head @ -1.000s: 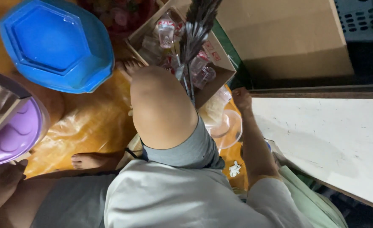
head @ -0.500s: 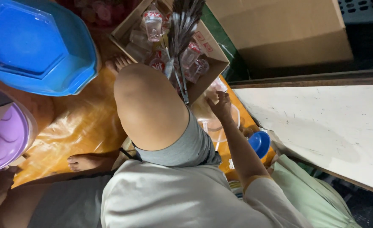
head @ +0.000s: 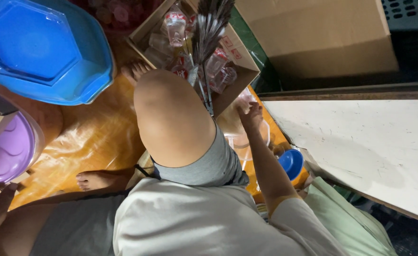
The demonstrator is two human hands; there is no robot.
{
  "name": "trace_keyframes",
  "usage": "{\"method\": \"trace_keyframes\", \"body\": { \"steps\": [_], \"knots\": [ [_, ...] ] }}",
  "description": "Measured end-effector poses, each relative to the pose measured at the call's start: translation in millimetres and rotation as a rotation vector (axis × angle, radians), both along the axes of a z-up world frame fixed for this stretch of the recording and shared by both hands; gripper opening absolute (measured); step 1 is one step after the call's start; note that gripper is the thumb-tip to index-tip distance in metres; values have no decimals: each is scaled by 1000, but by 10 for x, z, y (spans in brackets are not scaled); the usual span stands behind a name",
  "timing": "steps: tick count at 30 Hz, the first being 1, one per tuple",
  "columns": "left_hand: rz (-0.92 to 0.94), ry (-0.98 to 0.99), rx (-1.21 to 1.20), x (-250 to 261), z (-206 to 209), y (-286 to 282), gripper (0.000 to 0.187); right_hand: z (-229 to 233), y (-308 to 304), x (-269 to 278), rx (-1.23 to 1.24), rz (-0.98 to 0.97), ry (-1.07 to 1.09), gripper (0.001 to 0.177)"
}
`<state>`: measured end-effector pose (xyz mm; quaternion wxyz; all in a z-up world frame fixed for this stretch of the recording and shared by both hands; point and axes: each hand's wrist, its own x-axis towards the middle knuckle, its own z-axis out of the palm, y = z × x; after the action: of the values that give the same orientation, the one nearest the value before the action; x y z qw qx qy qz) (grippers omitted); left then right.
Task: The person places snacks into small plastic bags using metal tongs, seals the bags, and then organizes them into cardboard boxes.
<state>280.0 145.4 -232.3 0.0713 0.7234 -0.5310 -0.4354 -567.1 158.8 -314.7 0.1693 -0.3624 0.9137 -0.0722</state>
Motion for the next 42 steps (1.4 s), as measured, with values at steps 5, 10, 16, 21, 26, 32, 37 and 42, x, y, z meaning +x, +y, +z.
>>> {"method": "trace_keyframes", "body": {
  "steps": [5, 10, 16, 21, 26, 32, 37, 42],
  "knots": [
    [-18, 9, 2, -45, 73, -43, 36, 182, -107, -61, -67, 174, 28, 47],
    [-18, 36, -14, -344, 412, -176, 31, 98, -176, -204, -114, 218, 82, 48],
    [-53, -26, 1, -236, 325, -166, 39, 192, -268, -270, -38, 274, 40, 54],
    [-18, -4, -1, -281, 401, -179, 35, 302, -321, -222, -74, 281, 66, 29],
    [-12, 19, 26, -443, 608, -253, 34, 137, -206, -334, -46, 324, 89, 25],
    [6, -3, -16, -209, 275, -99, 35, 100, -115, -421, -230, 510, -2, 10],
    [6, -16, -25, -228, 296, -94, 33, 266, -138, -349, -177, 379, -130, 18],
    [23, -24, -19, -281, 338, -112, 34, 264, -144, -474, -382, 8, -1038, 33]
  ]
}}
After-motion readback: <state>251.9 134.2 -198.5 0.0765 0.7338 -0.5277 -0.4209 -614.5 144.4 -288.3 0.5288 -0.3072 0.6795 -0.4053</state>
